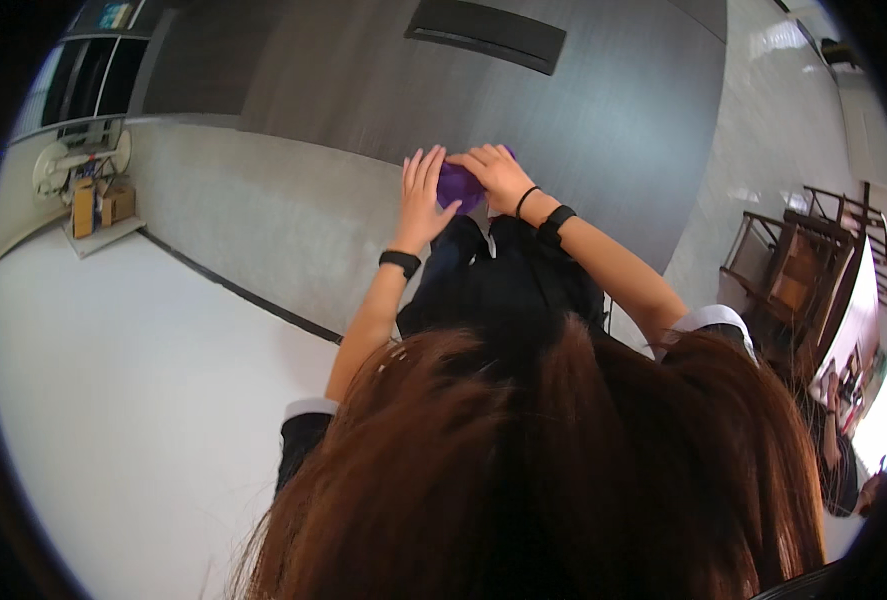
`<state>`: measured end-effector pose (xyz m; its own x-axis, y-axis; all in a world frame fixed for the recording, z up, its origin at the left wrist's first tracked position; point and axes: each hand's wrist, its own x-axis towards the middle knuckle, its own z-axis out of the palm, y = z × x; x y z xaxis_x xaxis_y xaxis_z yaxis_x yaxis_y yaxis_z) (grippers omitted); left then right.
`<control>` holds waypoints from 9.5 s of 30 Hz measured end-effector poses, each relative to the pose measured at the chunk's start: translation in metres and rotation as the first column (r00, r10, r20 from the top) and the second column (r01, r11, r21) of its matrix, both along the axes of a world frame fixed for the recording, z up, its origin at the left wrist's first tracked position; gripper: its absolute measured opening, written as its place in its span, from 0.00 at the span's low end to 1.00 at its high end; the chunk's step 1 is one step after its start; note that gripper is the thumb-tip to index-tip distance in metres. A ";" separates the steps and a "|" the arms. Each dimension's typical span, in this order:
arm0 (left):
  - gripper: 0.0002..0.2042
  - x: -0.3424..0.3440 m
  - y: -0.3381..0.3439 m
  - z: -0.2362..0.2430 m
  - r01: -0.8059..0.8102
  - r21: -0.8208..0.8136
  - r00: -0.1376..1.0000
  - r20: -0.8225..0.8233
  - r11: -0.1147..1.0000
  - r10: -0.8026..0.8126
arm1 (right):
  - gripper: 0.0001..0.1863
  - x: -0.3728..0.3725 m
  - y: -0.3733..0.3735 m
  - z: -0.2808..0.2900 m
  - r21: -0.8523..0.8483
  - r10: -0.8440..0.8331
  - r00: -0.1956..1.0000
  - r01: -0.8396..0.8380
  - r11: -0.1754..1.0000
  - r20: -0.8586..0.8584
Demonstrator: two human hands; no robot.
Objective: The person wipes a gray office desk and a rectangular cable management port with a purple cloth.
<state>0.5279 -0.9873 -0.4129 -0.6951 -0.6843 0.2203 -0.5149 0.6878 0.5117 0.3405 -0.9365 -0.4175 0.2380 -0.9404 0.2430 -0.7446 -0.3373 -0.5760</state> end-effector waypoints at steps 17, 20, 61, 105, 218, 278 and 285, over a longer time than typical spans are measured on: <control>0.26 -0.006 -0.022 -0.040 0.710 0.139 0.695 0.027 0.691 -0.719 | 0.26 0.054 0.092 -0.018 0.222 -0.564 0.826 0.550 0.805 0.001; 0.26 0.004 -0.033 -0.048 0.729 0.143 0.673 0.031 0.670 -0.739 | 0.36 0.067 0.082 -0.024 0.075 -0.604 0.782 0.619 0.782 -0.153; 0.47 0.068 -0.129 -0.059 0.745 -0.150 0.656 0.347 0.651 -0.671 | 0.46 0.187 -0.029 -0.048 0.116 -0.742 0.576 0.810 0.575 -0.344; 0.40 0.279 -0.281 0.020 0.313 -0.146 0.949 0.093 0.938 -0.302 | 0.51 0.315 -0.233 0.031 0.188 -0.302 0.916 0.356 0.915 -0.263; 0.31 0.833 -0.989 -0.016 0.363 -0.052 0.876 0.359 0.930 -0.322 | 0.44 0.904 -0.949 -0.023 0.473 -0.139 0.870 0.384 0.793 -0.473; 0.34 0.898 -1.119 -0.047 0.621 0.112 0.750 0.205 0.776 -0.629 | 0.48 1.004 -1.046 -0.032 0.559 -0.425 0.763 0.646 0.519 -0.487; 0.36 0.989 -1.227 -0.047 0.610 0.114 0.758 0.204 0.784 -0.619 | 0.45 1.089 -1.154 -0.033 0.522 -0.423 0.777 0.628 0.576 -0.467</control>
<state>1.5170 -2.2143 -0.4599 -0.9952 -0.0980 -0.0051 -0.0888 0.8776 0.4710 1.4292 -2.0907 -0.4502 -0.3942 -0.8126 -0.4292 -0.8180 0.5231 -0.2391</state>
